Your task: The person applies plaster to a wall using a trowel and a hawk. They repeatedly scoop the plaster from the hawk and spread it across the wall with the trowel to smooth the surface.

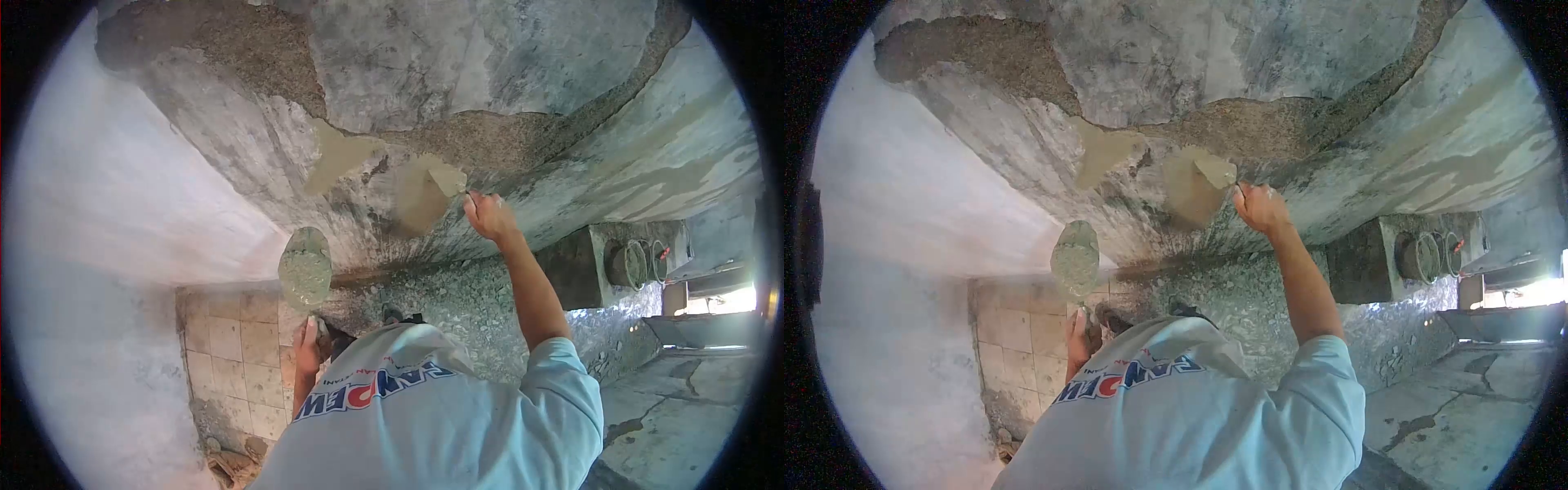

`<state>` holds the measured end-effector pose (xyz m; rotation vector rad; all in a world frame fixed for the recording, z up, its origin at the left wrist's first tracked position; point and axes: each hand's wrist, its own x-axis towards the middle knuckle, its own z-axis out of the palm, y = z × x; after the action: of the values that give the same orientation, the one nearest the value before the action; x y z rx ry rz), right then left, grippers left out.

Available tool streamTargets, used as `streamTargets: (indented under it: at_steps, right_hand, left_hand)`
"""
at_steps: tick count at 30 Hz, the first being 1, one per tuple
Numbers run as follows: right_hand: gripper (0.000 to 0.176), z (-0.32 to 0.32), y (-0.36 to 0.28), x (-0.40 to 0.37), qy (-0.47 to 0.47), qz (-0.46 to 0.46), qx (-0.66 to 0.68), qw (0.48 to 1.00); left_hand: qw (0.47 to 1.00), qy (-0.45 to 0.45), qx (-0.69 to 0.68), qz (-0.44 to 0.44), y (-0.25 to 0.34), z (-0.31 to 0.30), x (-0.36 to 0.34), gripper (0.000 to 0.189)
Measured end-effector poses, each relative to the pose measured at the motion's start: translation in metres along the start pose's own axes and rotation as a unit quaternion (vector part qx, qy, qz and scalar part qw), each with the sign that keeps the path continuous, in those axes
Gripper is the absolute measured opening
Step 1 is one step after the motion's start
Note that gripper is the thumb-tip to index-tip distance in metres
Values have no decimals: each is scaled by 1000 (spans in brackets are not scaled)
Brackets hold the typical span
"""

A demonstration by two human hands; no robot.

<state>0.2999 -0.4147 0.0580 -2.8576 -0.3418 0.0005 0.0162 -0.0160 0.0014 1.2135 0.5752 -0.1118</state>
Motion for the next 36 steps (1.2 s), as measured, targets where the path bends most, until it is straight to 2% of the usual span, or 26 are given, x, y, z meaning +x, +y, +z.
streamTargets:
  at_steps: [2, 6, 7, 10, 11, 13, 16, 19, 22, 25, 28, 31, 34, 36]
  right_hand:
    - [42, 16, 10, 1, -20, -10, -17, 1000]
    - [43, 55, 30, -17, -99, -16, -51, 994]
    - [44, 62, 38, -20, -92, -37, -43, 994]
    - [40, 66, 38, -35, 57, -134, -76, 986]
    - [39, 62, 37, -33, 42, -115, -70, 990]
    - [35, 10, -6, -24, 13, -76, -55, 995]
    - [30, -7, -34, -12, 100, -92, -52, 989]
    - [30, 11, -37, 4, 136, -72, -78, 985]
    - [34, 30, -35, 10, 73, -38, -64, 995]
    - [28, 58, -24, 0, 62, -70, -59, 994]
    - [37, 48, -29, -14, -48, -28, -79, 995]
    - [36, 23, -40, -15, -11, -21, -1, 1000]
    - [35, 9, -38, 0, 84, -51, 43, 994]
    - [35, 1, -44, 6, 84, -83, 30, 993]
  left_hand:
    - [1000, -3, -7, 16, -13, -8, 7, 41]
    - [999, -35, 2, 22, 8, 6, 0, 42]
    - [999, -38, 15, 28, 8, 5, 0, 43]
    - [998, -43, 23, 39, 10, 4, 0, 44]
    - [998, -46, 21, 37, 8, 4, -2, 44]
    - [999, -42, 12, 15, 8, 5, -6, 43]
    - [999, -35, 10, 7, 1, 3, -5, 43]
    - [999, -12, 24, 23, -8, 3, -2, 44]
    - [999, 13, 19, 30, -15, 1, -2, 44]
    - [1000, 3, -11, 7, -8, -1, -9, 45]
    - [1000, -2, -17, 0, 4, -2, -15, 46]
    - [999, -11, -36, -4, 4, -8, -14, 44]
    - [999, -11, -41, -9, -1, -11, -11, 42]
    - [999, -8, -32, -4, 1, -9, -8, 41]
